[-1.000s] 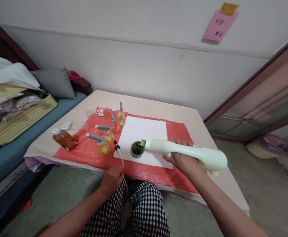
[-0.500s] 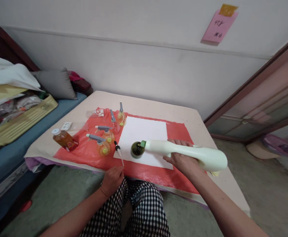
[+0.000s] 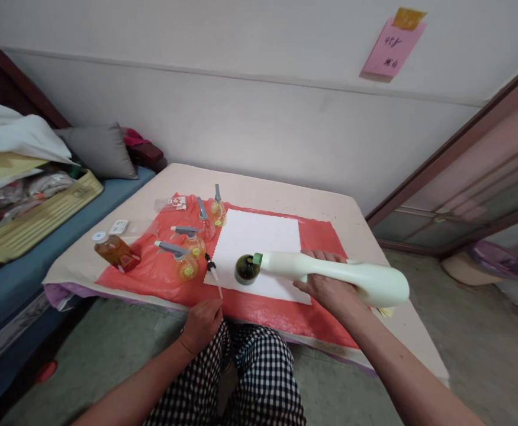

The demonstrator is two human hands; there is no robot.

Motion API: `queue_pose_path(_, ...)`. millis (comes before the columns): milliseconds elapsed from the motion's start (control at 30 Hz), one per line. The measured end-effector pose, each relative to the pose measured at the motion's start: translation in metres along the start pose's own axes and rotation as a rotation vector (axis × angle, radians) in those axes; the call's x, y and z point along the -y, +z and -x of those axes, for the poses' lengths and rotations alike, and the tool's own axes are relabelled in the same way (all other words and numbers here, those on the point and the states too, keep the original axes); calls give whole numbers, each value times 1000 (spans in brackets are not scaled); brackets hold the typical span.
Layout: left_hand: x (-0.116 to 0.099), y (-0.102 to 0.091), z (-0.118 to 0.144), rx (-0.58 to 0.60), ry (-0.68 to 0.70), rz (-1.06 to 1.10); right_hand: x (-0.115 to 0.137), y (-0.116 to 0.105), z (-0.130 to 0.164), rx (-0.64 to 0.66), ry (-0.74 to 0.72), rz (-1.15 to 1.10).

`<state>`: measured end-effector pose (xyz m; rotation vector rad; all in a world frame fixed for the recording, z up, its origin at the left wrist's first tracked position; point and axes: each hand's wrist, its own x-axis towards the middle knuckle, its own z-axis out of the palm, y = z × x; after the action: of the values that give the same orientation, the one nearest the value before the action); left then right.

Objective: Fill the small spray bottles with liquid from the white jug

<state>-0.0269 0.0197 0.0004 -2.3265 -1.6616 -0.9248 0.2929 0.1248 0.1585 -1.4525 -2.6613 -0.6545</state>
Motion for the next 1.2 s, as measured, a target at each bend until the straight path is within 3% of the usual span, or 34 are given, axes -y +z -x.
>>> queue_pose_path(1200, 0, 2, 2, 14, -5, 1, -1, 0, -1, -36, -3, 0)
